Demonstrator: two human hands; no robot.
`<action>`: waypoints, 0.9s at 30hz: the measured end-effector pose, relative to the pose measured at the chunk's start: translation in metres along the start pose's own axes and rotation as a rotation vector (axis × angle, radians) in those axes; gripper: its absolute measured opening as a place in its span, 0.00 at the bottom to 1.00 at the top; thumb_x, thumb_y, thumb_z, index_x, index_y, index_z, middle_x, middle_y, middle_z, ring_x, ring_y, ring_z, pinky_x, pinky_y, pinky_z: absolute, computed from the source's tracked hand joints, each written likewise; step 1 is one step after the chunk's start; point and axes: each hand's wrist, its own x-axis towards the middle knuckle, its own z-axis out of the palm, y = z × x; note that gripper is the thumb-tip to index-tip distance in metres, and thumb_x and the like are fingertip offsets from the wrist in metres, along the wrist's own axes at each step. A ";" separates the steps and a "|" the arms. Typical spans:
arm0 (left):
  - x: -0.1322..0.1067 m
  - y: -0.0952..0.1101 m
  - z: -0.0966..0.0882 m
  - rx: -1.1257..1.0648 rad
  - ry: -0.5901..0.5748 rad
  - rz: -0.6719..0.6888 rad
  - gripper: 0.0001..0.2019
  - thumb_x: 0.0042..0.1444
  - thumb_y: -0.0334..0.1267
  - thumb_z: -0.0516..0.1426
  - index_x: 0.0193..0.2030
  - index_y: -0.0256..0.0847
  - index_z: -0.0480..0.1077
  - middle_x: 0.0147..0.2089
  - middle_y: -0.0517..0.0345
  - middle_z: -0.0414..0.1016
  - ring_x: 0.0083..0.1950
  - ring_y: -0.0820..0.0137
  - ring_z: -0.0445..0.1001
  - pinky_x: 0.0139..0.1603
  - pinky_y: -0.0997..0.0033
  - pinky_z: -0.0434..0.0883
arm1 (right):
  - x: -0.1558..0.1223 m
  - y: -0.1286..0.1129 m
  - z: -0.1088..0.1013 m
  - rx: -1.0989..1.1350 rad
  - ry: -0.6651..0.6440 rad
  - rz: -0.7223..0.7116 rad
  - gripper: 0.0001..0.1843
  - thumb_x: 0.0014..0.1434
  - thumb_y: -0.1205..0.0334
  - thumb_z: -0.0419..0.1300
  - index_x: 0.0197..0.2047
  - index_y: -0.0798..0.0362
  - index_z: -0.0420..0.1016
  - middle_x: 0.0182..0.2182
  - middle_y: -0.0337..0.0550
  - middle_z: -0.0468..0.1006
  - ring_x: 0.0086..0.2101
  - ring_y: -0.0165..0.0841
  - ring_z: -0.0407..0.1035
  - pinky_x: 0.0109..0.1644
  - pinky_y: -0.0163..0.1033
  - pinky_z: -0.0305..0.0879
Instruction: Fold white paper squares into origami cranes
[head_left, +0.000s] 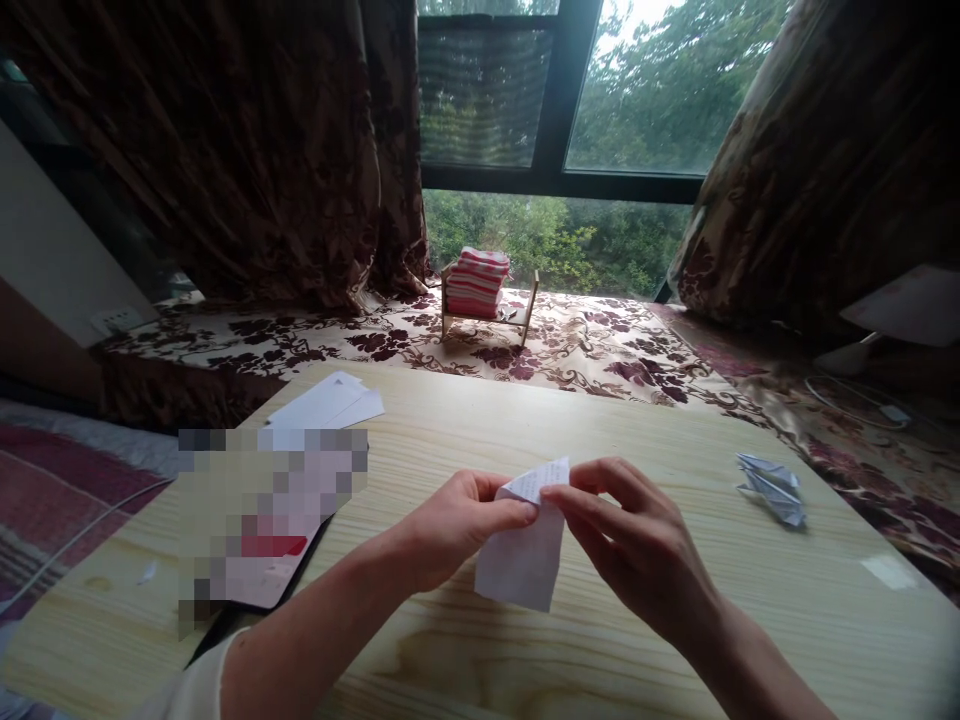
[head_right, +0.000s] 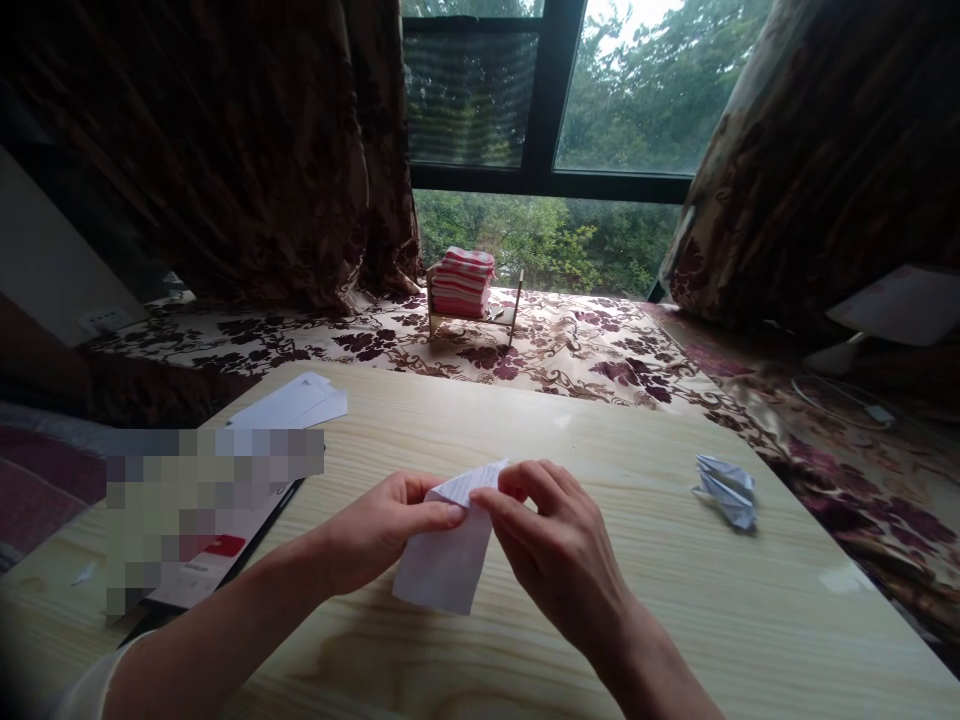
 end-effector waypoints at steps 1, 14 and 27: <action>0.000 0.000 0.000 -0.005 0.005 -0.001 0.13 0.41 0.39 0.64 0.32 0.31 0.76 0.28 0.57 0.71 0.27 0.76 0.64 0.29 0.76 0.55 | 0.000 0.001 0.000 -0.003 -0.004 0.001 0.14 0.57 0.75 0.58 0.44 0.52 0.76 0.31 0.46 0.71 0.32 0.34 0.65 0.33 0.39 0.62; -0.002 0.004 0.001 -0.023 0.002 -0.034 0.09 0.42 0.35 0.60 0.30 0.32 0.76 0.24 0.60 0.70 0.23 0.78 0.62 0.24 0.77 0.54 | 0.001 0.002 -0.001 -0.074 -0.029 -0.039 0.12 0.58 0.75 0.56 0.42 0.55 0.76 0.32 0.48 0.71 0.32 0.34 0.63 0.34 0.39 0.61; -0.004 0.005 0.003 -0.053 0.023 -0.035 0.11 0.42 0.37 0.62 0.31 0.30 0.76 0.25 0.58 0.70 0.24 0.78 0.64 0.25 0.78 0.56 | 0.001 0.002 -0.001 -0.142 -0.046 -0.103 0.13 0.60 0.74 0.54 0.45 0.55 0.76 0.33 0.49 0.72 0.33 0.35 0.64 0.35 0.40 0.63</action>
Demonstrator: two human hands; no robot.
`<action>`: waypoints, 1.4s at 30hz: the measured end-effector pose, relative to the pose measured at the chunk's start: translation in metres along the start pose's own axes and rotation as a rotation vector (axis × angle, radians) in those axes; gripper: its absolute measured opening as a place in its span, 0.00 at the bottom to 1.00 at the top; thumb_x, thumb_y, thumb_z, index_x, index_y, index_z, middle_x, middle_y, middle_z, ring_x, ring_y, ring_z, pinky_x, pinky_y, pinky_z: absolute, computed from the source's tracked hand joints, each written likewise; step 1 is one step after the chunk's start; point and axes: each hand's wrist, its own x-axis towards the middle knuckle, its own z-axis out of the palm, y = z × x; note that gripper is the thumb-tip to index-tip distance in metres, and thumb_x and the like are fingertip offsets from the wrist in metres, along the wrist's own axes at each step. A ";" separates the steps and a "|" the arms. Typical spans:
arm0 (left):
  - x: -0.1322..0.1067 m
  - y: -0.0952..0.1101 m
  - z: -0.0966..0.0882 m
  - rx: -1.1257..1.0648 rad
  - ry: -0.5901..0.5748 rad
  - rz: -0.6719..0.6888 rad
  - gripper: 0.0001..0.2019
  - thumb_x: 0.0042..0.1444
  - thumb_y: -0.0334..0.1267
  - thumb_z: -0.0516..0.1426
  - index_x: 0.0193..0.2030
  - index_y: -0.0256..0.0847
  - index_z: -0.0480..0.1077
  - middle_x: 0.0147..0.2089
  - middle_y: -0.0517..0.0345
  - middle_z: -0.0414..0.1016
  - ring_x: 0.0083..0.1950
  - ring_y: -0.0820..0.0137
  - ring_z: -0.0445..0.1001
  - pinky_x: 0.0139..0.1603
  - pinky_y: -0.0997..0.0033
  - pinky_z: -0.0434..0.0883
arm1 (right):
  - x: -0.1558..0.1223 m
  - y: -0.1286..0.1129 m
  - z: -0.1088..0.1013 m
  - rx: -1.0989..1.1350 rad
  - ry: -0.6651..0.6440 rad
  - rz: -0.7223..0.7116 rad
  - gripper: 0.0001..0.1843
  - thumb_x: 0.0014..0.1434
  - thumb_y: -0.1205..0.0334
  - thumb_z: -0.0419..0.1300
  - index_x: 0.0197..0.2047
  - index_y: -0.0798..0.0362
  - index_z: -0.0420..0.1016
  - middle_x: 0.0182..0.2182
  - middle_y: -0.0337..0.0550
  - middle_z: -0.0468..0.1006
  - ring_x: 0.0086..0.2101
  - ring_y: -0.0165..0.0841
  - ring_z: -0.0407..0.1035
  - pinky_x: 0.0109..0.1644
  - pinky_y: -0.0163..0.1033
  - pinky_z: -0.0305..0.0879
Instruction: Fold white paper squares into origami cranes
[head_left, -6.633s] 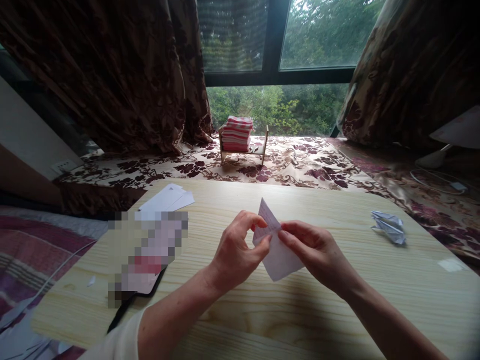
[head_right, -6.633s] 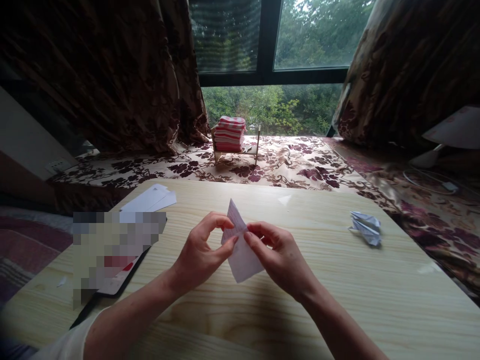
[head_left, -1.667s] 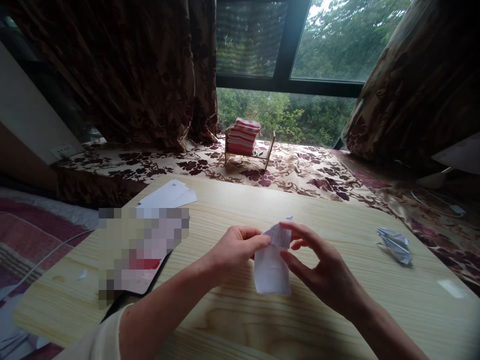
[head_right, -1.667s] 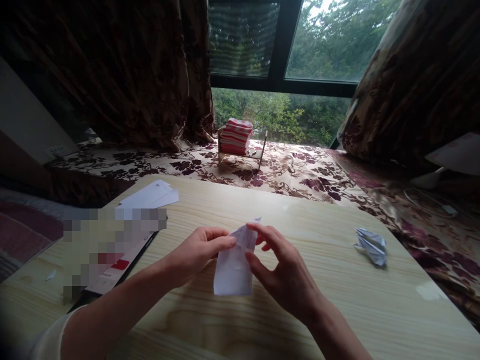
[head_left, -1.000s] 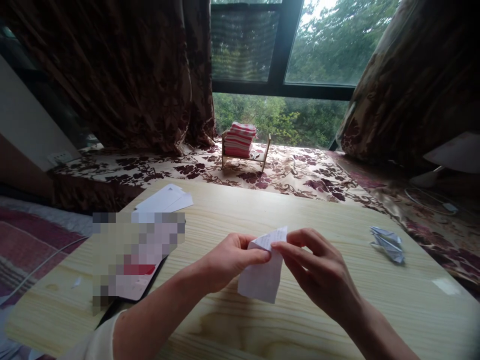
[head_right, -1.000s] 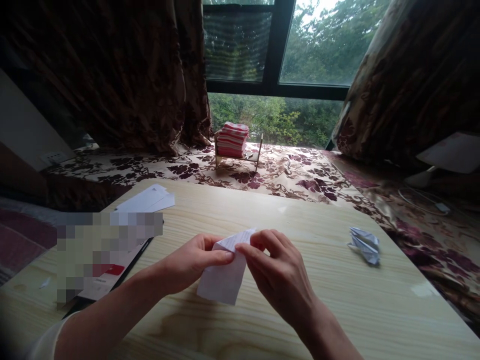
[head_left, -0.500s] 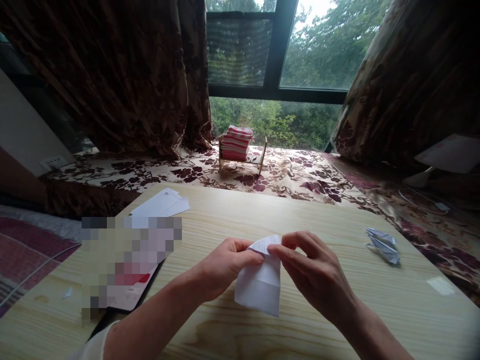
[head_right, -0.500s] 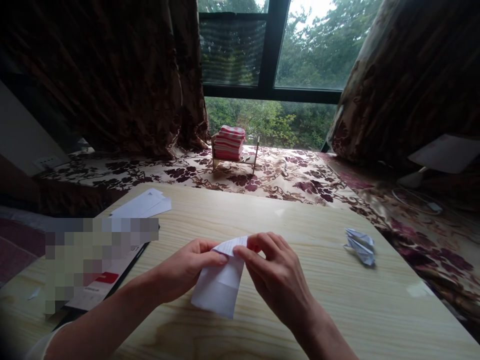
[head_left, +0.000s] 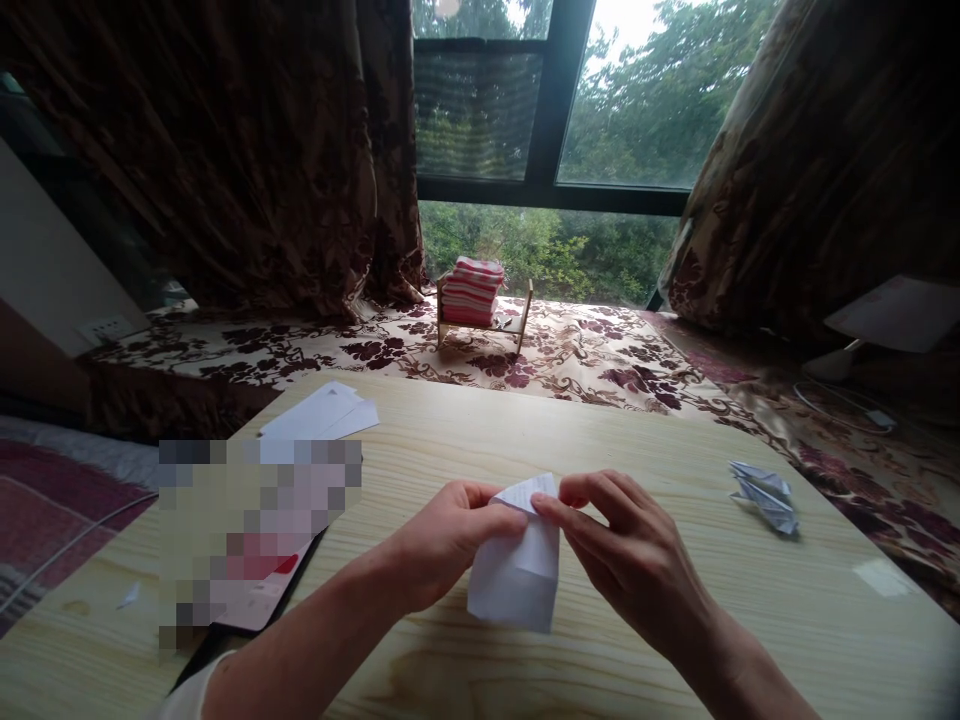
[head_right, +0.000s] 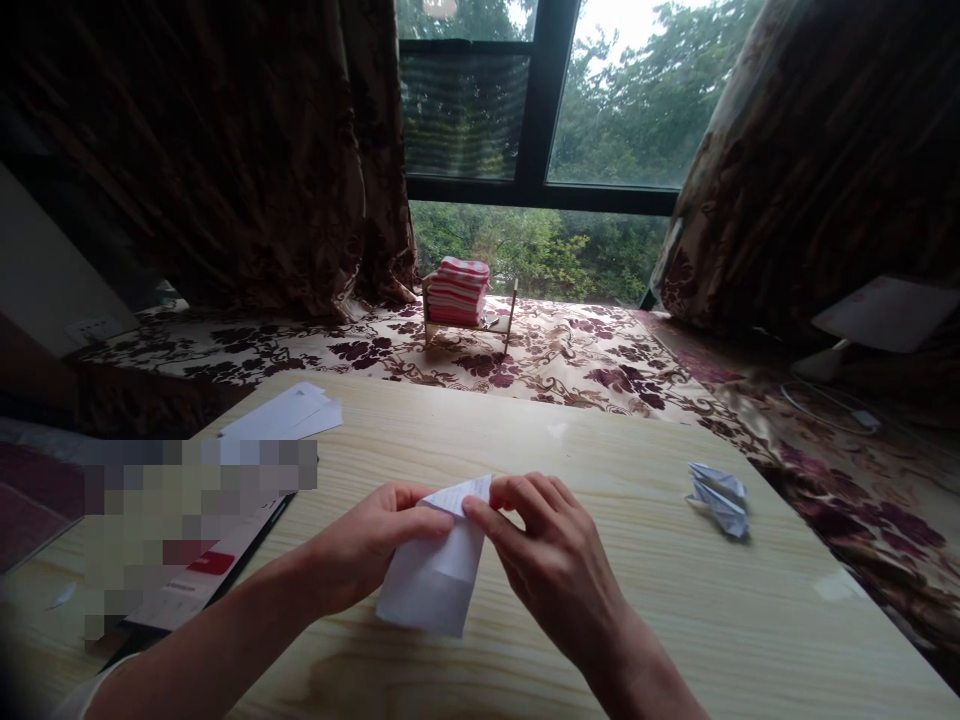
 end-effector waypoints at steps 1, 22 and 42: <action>0.000 0.000 0.000 -0.009 0.002 0.002 0.13 0.43 0.40 0.63 0.31 0.30 0.76 0.26 0.57 0.71 0.24 0.77 0.65 0.25 0.77 0.57 | 0.000 0.000 0.000 0.010 -0.003 0.001 0.14 0.60 0.75 0.54 0.46 0.54 0.76 0.33 0.49 0.72 0.33 0.35 0.64 0.35 0.40 0.64; 0.005 -0.005 0.000 0.201 0.125 0.197 0.22 0.47 0.52 0.60 0.34 0.29 0.77 0.23 0.58 0.67 0.24 0.77 0.57 0.25 0.76 0.52 | 0.000 0.000 0.011 0.571 -0.062 0.775 0.21 0.65 0.52 0.47 0.36 0.54 0.76 0.32 0.44 0.75 0.33 0.34 0.70 0.38 0.38 0.68; 0.005 -0.004 0.004 0.226 0.260 0.300 0.13 0.49 0.42 0.61 0.29 0.33 0.79 0.26 0.55 0.75 0.28 0.72 0.65 0.30 0.75 0.60 | 0.008 -0.009 0.007 0.893 -0.089 0.919 0.18 0.59 0.49 0.54 0.27 0.55 0.72 0.26 0.40 0.73 0.32 0.33 0.67 0.37 0.35 0.64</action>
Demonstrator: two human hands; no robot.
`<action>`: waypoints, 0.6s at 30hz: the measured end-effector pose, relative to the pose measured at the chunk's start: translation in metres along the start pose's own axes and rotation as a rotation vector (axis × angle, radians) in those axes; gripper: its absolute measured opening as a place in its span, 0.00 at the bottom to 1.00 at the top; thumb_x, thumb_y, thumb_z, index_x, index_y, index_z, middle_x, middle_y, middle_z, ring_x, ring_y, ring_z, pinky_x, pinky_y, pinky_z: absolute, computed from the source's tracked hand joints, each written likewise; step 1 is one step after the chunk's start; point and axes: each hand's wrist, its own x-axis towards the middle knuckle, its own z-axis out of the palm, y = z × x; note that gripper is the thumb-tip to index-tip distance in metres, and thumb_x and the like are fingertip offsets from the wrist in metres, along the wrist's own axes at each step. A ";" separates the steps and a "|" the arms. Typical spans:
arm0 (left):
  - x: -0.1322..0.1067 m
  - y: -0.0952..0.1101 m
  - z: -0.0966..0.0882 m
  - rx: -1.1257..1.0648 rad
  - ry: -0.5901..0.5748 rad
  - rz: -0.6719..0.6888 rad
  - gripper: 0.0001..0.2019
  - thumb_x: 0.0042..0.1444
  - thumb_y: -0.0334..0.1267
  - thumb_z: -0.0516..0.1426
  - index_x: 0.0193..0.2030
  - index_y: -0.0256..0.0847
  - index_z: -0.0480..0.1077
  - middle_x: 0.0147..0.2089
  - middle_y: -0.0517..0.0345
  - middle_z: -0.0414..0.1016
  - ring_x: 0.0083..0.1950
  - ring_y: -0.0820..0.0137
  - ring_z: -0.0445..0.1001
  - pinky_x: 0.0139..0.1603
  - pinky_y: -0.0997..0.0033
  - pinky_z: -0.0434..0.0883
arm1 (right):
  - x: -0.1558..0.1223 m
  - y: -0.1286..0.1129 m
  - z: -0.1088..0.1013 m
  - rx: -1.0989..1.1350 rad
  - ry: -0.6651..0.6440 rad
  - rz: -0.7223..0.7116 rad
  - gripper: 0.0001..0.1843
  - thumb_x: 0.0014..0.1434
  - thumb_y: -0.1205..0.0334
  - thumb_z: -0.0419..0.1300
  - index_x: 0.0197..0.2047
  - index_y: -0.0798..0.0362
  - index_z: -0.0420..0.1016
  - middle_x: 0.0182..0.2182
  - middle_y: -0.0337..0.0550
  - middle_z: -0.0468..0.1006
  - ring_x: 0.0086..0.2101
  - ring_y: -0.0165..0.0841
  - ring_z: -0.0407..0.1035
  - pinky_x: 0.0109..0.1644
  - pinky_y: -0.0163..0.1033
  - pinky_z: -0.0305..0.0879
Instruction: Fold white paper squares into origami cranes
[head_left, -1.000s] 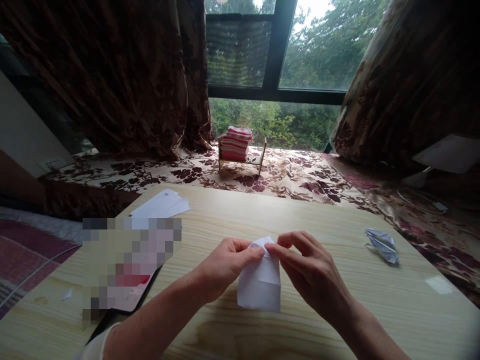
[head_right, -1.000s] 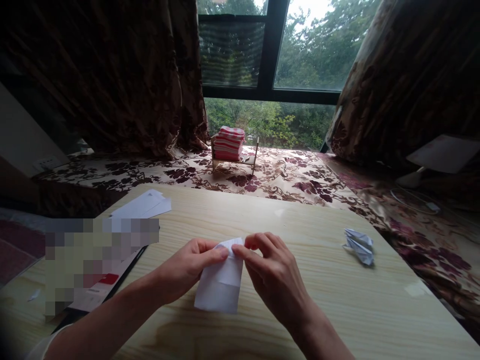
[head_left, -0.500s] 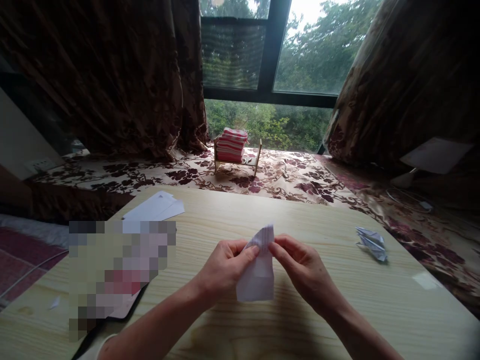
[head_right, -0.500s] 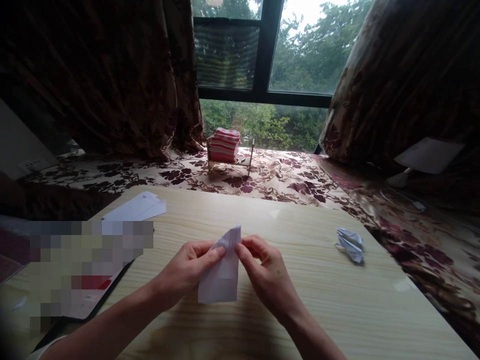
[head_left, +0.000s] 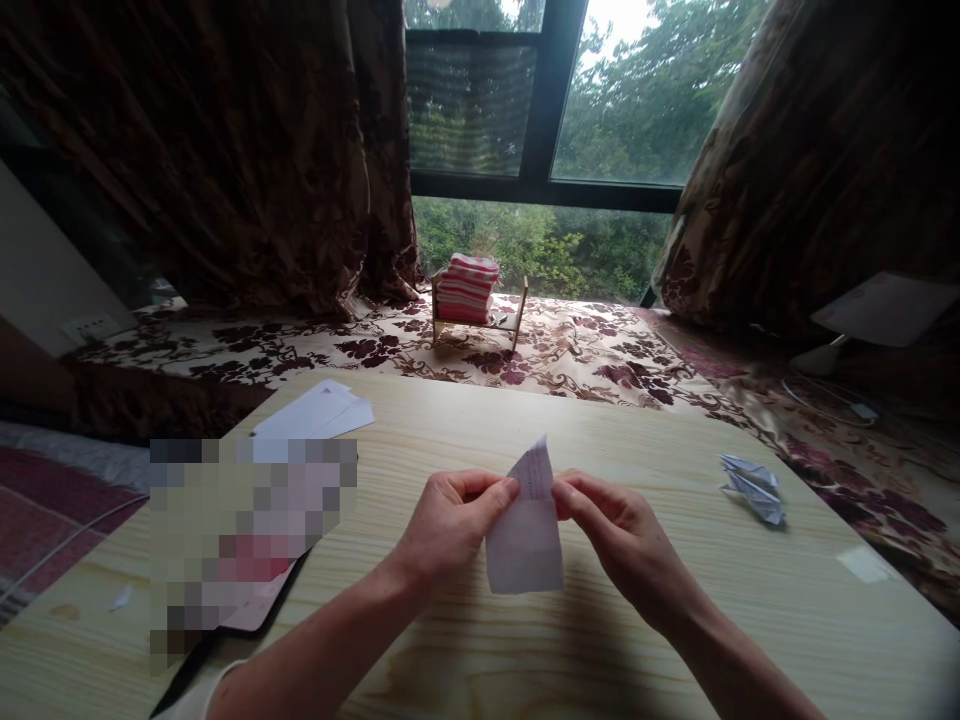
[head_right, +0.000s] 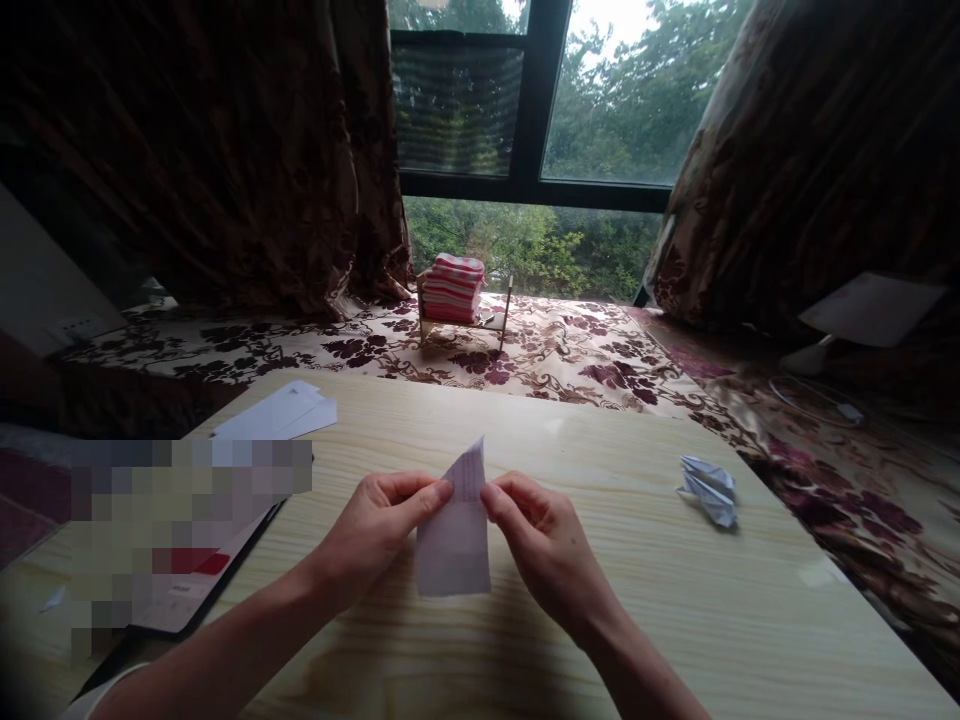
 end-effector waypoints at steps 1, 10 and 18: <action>0.000 0.000 0.000 -0.002 0.016 0.003 0.12 0.49 0.42 0.61 0.30 0.33 0.79 0.26 0.54 0.76 0.29 0.71 0.66 0.30 0.74 0.61 | 0.000 0.000 0.000 -0.035 0.030 -0.013 0.19 0.60 0.49 0.54 0.26 0.54 0.71 0.26 0.40 0.72 0.31 0.33 0.67 0.36 0.35 0.64; 0.001 -0.002 0.000 -0.037 0.045 0.007 0.12 0.49 0.42 0.62 0.31 0.33 0.80 0.28 0.53 0.77 0.31 0.70 0.67 0.33 0.74 0.61 | 0.002 0.007 0.000 -0.045 0.175 -0.009 0.16 0.55 0.49 0.60 0.30 0.54 0.73 0.26 0.39 0.74 0.29 0.31 0.68 0.34 0.34 0.66; -0.001 -0.002 0.001 -0.004 0.000 0.067 0.11 0.49 0.40 0.61 0.30 0.33 0.80 0.27 0.55 0.75 0.32 0.70 0.67 0.33 0.74 0.62 | 0.002 0.004 0.006 0.178 0.085 0.114 0.17 0.51 0.47 0.63 0.31 0.55 0.78 0.27 0.42 0.78 0.30 0.33 0.70 0.36 0.37 0.67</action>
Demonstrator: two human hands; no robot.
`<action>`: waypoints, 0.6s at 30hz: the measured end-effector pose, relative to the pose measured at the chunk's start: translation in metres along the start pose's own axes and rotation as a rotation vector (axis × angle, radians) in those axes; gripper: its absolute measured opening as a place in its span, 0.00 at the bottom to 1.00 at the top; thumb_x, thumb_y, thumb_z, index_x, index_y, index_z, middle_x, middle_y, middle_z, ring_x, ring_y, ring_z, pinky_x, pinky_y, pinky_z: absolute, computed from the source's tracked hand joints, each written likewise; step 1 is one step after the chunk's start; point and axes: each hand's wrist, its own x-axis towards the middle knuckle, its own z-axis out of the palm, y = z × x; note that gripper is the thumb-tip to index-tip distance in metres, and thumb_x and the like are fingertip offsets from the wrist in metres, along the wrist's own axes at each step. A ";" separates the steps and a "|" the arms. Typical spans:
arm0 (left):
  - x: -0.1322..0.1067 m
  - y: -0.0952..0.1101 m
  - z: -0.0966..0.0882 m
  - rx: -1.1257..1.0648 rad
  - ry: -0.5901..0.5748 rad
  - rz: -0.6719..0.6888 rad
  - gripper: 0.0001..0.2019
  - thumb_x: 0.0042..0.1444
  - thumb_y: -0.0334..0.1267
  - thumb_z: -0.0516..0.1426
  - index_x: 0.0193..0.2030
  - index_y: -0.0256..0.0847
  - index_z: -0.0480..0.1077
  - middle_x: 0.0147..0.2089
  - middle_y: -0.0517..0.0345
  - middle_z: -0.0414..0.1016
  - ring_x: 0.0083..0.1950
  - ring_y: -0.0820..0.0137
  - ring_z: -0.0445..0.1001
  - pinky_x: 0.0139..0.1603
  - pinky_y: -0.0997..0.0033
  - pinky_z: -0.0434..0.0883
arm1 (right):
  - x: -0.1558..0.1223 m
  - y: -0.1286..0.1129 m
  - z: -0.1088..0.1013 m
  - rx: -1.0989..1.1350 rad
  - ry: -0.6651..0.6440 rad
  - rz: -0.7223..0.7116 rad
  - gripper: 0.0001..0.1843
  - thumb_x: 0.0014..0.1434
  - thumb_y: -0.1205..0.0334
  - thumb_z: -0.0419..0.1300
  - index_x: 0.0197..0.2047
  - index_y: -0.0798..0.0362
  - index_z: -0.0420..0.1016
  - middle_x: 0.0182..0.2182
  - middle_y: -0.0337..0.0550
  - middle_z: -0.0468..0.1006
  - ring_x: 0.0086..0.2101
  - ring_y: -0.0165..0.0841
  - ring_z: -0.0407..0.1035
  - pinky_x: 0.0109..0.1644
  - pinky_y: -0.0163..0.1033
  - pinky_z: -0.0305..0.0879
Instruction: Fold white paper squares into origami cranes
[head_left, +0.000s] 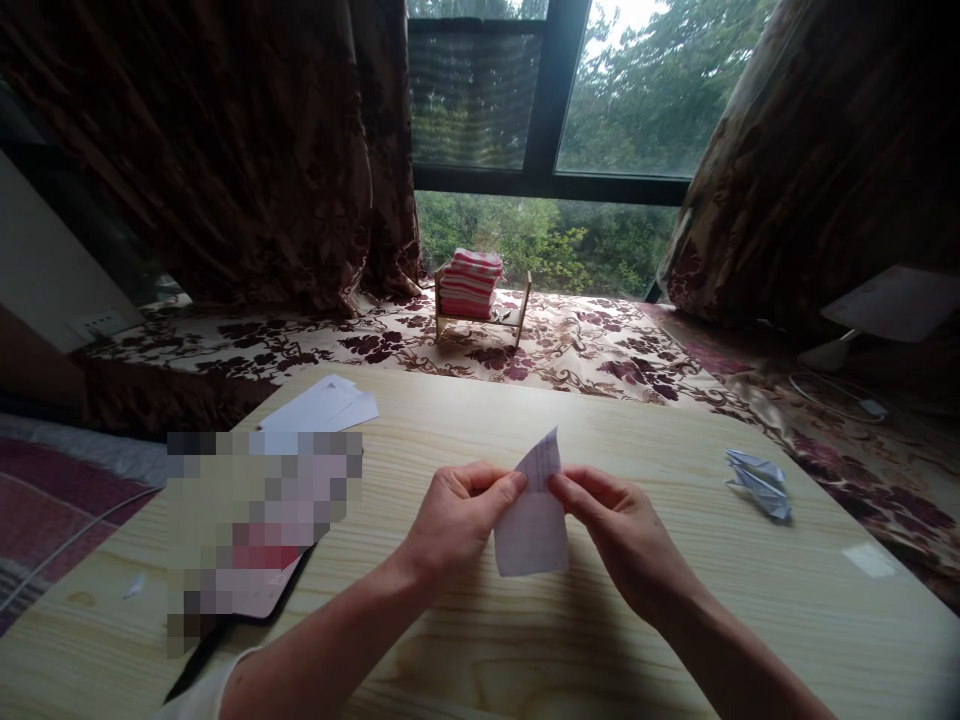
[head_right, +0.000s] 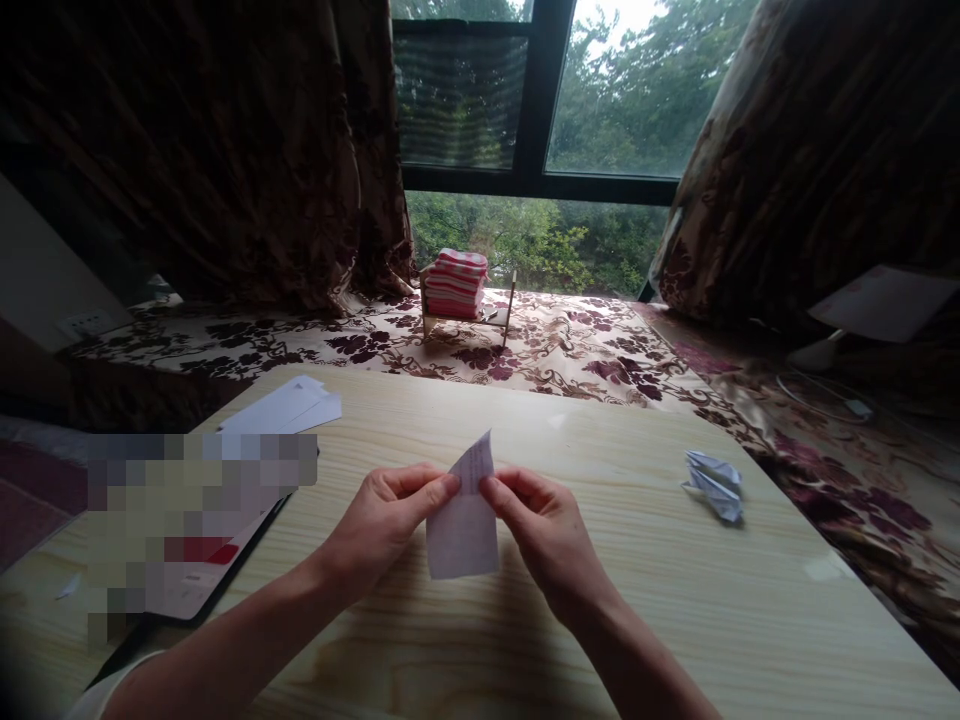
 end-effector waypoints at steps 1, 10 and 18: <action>0.000 0.000 0.000 0.011 -0.002 0.001 0.11 0.49 0.40 0.61 0.29 0.33 0.80 0.27 0.55 0.74 0.31 0.70 0.67 0.33 0.74 0.62 | -0.001 0.001 0.000 0.018 0.006 0.001 0.17 0.50 0.48 0.64 0.30 0.55 0.78 0.26 0.42 0.78 0.30 0.33 0.70 0.35 0.36 0.66; -0.001 -0.001 0.000 -0.111 -0.005 -0.102 0.10 0.43 0.40 0.63 0.26 0.32 0.78 0.24 0.56 0.74 0.26 0.73 0.65 0.29 0.74 0.60 | -0.007 0.005 0.003 -0.219 -0.115 -0.082 0.15 0.53 0.50 0.61 0.26 0.54 0.74 0.25 0.40 0.74 0.28 0.32 0.66 0.30 0.34 0.61; 0.001 -0.005 0.001 -0.276 0.058 -0.131 0.09 0.38 0.37 0.65 0.22 0.32 0.75 0.23 0.58 0.73 0.26 0.75 0.65 0.31 0.73 0.61 | -0.009 0.008 0.000 -0.382 -0.211 -0.118 0.14 0.57 0.52 0.59 0.28 0.53 0.73 0.26 0.40 0.74 0.29 0.32 0.66 0.32 0.36 0.61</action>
